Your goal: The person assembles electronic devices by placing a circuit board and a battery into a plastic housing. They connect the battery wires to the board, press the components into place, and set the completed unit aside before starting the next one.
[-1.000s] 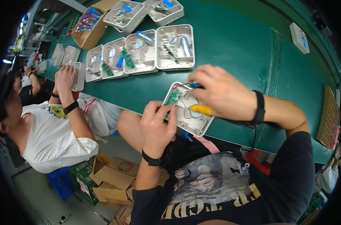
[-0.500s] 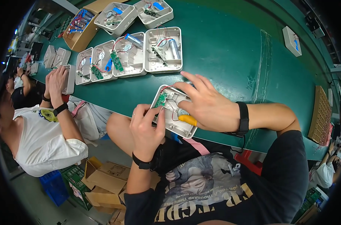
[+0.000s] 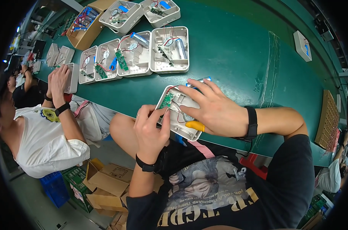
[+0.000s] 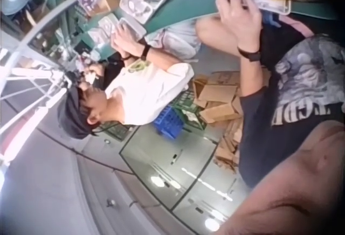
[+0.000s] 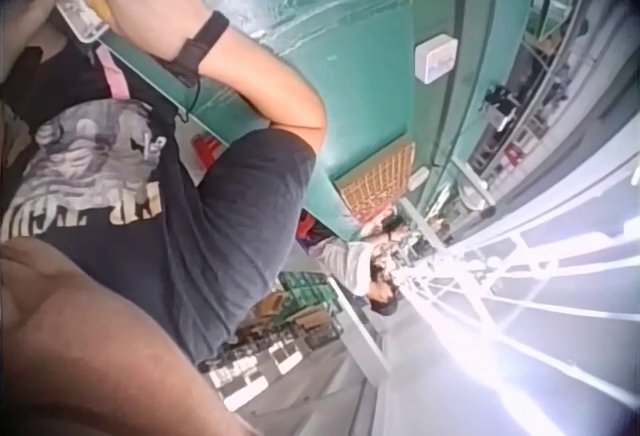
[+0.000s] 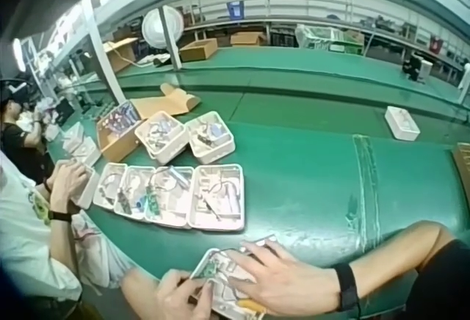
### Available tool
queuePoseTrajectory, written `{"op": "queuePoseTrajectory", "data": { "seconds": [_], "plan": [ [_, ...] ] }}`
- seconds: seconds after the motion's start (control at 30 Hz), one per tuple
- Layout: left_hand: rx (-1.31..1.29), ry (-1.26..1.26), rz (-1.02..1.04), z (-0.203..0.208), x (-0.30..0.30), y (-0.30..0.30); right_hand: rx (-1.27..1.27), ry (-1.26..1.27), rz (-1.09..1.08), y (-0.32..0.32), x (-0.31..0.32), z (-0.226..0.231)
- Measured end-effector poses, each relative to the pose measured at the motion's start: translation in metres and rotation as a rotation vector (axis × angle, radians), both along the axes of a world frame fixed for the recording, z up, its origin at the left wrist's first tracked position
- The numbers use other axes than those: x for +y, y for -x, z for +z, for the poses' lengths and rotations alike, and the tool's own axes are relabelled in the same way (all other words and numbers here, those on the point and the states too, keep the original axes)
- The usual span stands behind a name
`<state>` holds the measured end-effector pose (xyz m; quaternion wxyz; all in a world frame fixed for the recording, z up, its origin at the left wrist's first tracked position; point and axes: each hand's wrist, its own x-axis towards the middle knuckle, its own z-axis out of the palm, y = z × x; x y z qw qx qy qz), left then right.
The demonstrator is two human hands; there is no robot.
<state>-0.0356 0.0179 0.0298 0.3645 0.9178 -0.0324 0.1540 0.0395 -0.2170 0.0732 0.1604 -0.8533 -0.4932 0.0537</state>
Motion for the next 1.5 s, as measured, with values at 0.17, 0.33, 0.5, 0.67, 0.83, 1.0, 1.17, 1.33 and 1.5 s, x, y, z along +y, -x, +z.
{"op": "queuePoseTrajectory", "data": {
  "seconds": [0.17, 0.33, 0.5, 0.67, 0.83, 1.0, 1.17, 1.33, 1.5],
  "plan": [
    [0.002, -0.010, 0.006, -0.001, 0.000, 0.000, -0.002, -0.045, -0.011, -0.001, 0.006, -0.001],
    [-0.002, 0.006, 0.004, -0.001, 0.001, -0.001, -0.011, -0.093, -0.003, -0.016, 0.000, 0.003],
    [-0.007, 0.018, -0.007, -0.002, 0.000, -0.001, 0.002, -0.011, -0.065, -0.058, -0.011, 0.002],
    [-0.005, 0.032, 0.007, -0.005, 0.001, 0.002, 0.030, 0.045, -0.033, -0.067, -0.008, -0.014],
    [-0.013, 0.034, 0.006, -0.005, 0.000, 0.000, 0.458, -0.138, -0.099, -0.079, -0.011, 0.014],
    [-0.022, 0.030, 0.013, -0.007, -0.001, 0.001, 0.544, -0.275, -0.060, -0.059, 0.003, 0.015],
    [-0.022, 0.017, 0.004, -0.004, -0.001, 0.000, 0.092, -0.423, 0.061, -0.048, 0.008, -0.005],
    [-0.005, 0.014, 0.016, -0.005, -0.001, 0.001, 0.230, -0.354, -0.016, -0.047, 0.008, -0.007],
    [-0.008, 0.009, 0.015, -0.004, 0.000, 0.000, 0.296, -0.354, 0.014, -0.049, 0.009, -0.007]
  ]
}}
